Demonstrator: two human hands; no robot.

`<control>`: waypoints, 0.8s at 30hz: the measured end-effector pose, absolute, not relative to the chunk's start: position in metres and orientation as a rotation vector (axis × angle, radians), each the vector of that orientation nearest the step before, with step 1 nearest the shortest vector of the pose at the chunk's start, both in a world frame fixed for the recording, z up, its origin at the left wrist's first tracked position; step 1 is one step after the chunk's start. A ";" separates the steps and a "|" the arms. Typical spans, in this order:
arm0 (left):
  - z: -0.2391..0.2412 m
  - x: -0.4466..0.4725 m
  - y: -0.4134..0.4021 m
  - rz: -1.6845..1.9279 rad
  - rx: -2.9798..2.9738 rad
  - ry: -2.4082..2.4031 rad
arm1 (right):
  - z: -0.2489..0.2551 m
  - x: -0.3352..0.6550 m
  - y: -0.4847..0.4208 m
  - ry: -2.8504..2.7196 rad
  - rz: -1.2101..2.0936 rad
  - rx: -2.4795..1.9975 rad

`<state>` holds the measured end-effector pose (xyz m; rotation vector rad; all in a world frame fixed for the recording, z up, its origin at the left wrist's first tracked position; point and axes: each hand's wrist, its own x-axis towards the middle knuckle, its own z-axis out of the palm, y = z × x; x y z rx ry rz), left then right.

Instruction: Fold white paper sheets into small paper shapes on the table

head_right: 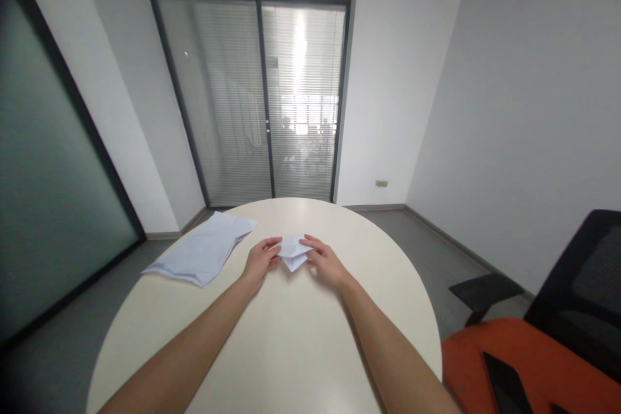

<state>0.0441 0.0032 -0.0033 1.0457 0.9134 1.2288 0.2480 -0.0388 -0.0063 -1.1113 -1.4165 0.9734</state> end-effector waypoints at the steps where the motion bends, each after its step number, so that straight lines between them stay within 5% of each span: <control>1: -0.004 0.044 0.004 1.234 1.061 0.926 | -0.007 0.249 -0.038 -1.462 0.944 -1.111; 13: -0.014 0.043 0.013 1.268 0.986 0.985 | 0.011 0.236 -0.059 -2.090 0.130 -1.064; 24: -0.010 0.045 0.010 1.235 1.107 0.980 | 0.010 0.239 -0.050 -2.079 -0.150 -1.067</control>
